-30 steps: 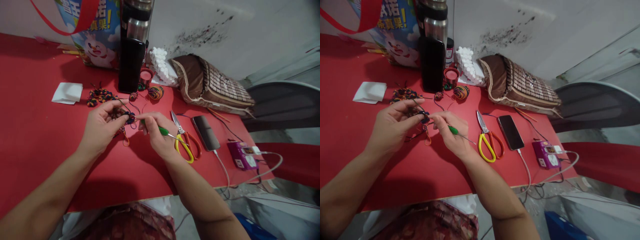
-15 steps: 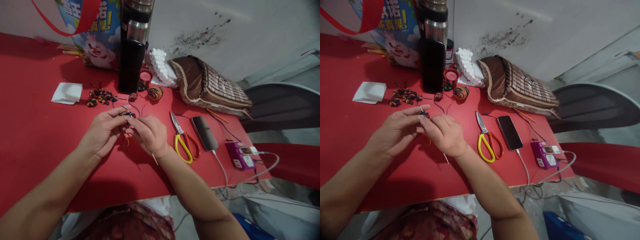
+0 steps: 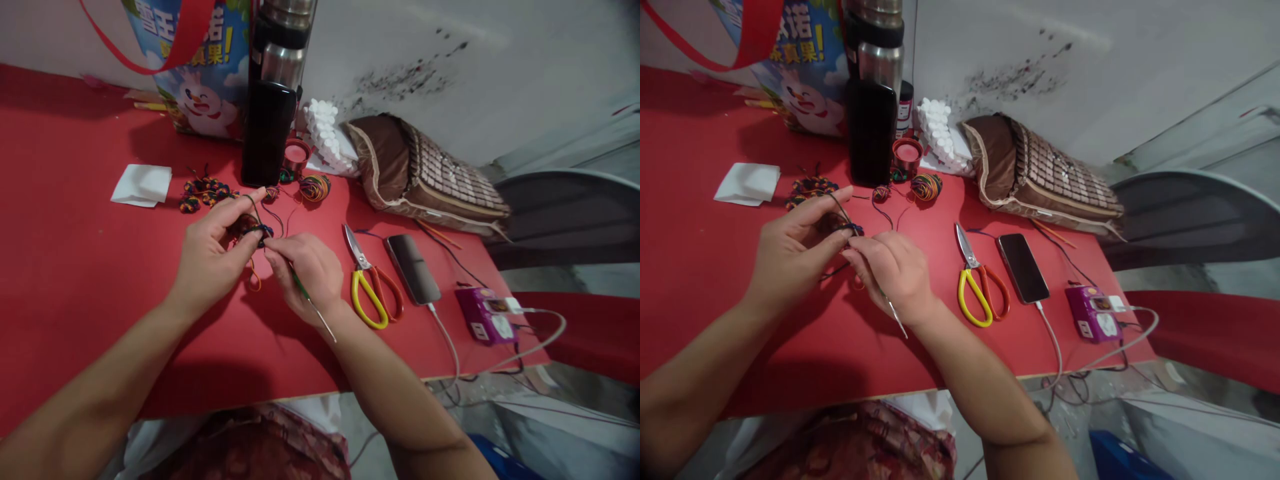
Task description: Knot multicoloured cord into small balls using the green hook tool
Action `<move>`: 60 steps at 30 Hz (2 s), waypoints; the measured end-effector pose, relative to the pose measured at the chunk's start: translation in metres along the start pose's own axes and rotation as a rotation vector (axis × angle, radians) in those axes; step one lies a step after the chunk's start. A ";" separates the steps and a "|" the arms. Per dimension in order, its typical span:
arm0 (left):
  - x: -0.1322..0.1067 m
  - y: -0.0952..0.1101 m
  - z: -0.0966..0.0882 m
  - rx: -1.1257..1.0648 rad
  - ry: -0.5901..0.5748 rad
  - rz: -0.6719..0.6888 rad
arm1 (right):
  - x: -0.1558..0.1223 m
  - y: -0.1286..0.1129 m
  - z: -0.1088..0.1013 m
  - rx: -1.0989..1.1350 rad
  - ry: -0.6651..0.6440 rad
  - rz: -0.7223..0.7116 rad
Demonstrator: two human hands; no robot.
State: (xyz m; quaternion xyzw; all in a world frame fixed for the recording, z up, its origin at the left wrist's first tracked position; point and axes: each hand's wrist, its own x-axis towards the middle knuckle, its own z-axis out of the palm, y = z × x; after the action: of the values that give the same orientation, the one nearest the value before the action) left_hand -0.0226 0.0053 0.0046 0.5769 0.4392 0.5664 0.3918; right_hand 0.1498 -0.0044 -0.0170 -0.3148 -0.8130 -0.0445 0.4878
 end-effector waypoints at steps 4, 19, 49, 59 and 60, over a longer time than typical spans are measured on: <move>0.001 -0.001 -0.001 -0.017 0.013 -0.008 | 0.001 -0.001 -0.004 0.079 -0.021 0.052; 0.006 -0.001 -0.007 -0.036 -0.087 -0.114 | 0.012 -0.002 -0.020 0.413 -0.046 0.538; 0.000 0.000 0.005 -0.328 0.029 -0.279 | 0.017 0.004 0.015 1.311 0.179 1.196; 0.002 0.010 0.003 -0.214 0.052 -0.247 | 0.017 0.007 0.013 1.339 0.159 1.177; 0.002 0.010 0.004 -0.204 0.061 -0.252 | 0.016 0.007 0.013 1.344 0.153 1.172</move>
State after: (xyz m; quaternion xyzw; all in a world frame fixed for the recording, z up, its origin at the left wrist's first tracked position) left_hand -0.0183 0.0040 0.0147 0.4569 0.4600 0.5717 0.5027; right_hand 0.1382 0.0136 -0.0122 -0.3236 -0.3416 0.6766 0.5664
